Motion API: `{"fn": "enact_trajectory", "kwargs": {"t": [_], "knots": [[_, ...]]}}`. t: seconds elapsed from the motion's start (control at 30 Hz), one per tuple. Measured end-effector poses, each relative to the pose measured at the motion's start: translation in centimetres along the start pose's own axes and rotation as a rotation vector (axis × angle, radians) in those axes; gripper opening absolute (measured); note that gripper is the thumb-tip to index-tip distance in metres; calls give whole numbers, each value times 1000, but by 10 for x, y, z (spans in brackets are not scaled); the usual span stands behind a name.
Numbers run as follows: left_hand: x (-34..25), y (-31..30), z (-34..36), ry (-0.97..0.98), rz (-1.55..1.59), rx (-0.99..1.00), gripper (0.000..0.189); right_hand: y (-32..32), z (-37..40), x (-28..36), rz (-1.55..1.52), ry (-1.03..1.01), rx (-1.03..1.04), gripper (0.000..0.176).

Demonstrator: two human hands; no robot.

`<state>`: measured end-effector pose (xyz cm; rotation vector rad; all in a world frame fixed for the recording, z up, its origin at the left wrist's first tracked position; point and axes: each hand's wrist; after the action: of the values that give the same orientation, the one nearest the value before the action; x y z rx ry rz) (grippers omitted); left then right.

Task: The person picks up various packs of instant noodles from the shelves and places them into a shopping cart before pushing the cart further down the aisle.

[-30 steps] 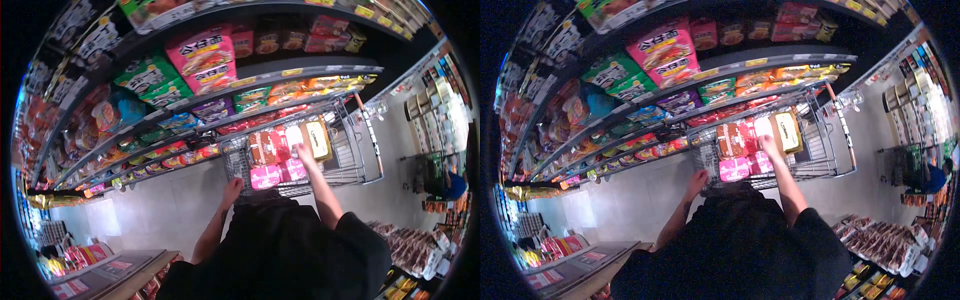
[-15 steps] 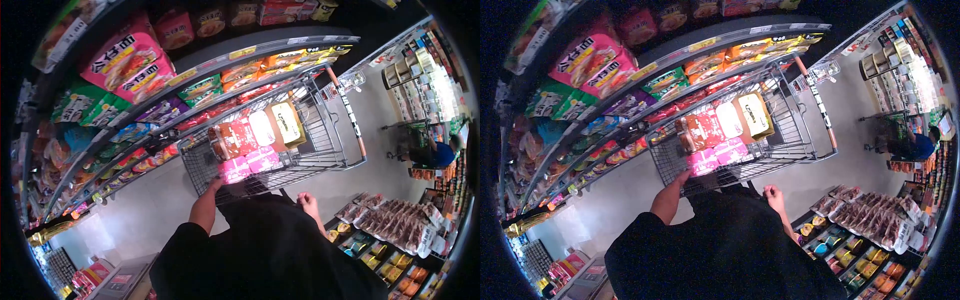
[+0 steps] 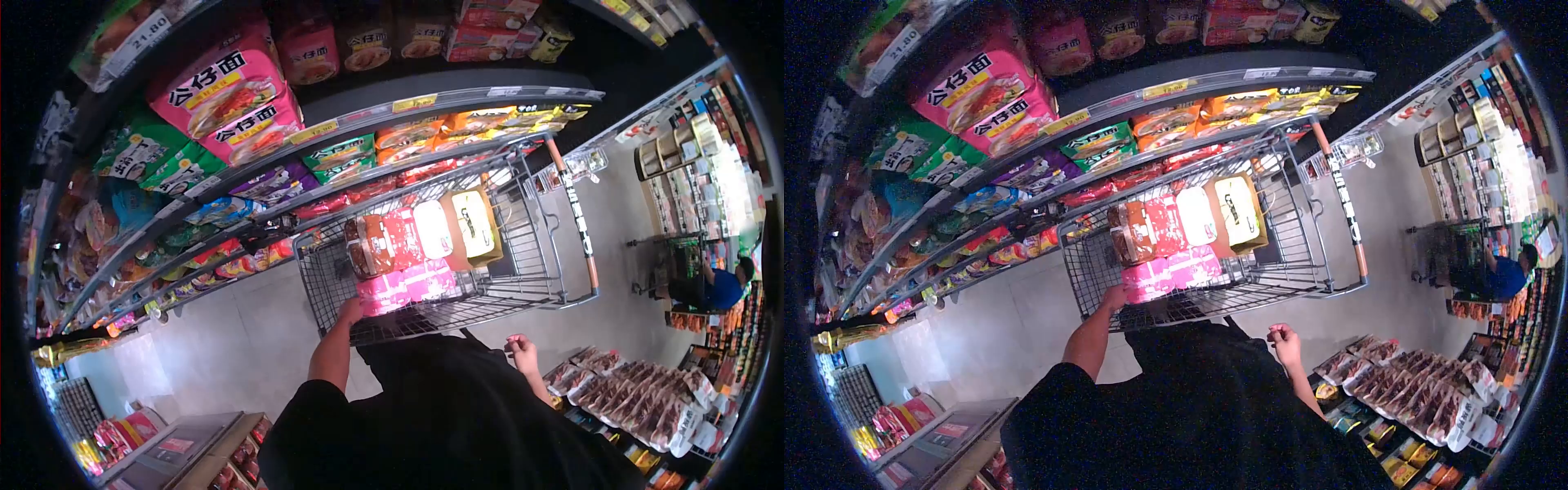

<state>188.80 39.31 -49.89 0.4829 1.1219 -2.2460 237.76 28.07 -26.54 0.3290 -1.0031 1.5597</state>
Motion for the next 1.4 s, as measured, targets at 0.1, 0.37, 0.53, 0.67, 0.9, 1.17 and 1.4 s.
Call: {"fn": "enact_trajectory", "kwargs": {"t": [0.1,0.37,0.53,0.67,0.9,1.17,1.4], "knots": [[-13,-6,14,74,-6,-34,38,5,-6,3,-36,-43,54,15],[-92,-67,94,171,-212,-286,34,42,-16,25,-88,-113,96,17],[-151,-144,163,199,-112,-282,37,96,-21,74,-219,-293,265,20],[-212,-196,196,499,144,-352,35,128,-20,141,56,-462,287,39],[-300,-298,230,293,958,95,28,104,45,280,-304,-214,551,45],[-312,-320,205,389,896,136,22,97,32,300,-384,-348,571,29],[-335,-356,147,553,703,7,25,93,-34,377,-538,-745,374,28]]}}
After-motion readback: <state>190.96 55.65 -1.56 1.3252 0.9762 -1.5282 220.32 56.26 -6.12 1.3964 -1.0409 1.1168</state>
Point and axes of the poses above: each hand's wrist, its own z-axis away from the middle knuckle, its own y-axis out of the palm, x = y × z, and after that the axes turned 2 degrees about -x, right-handed
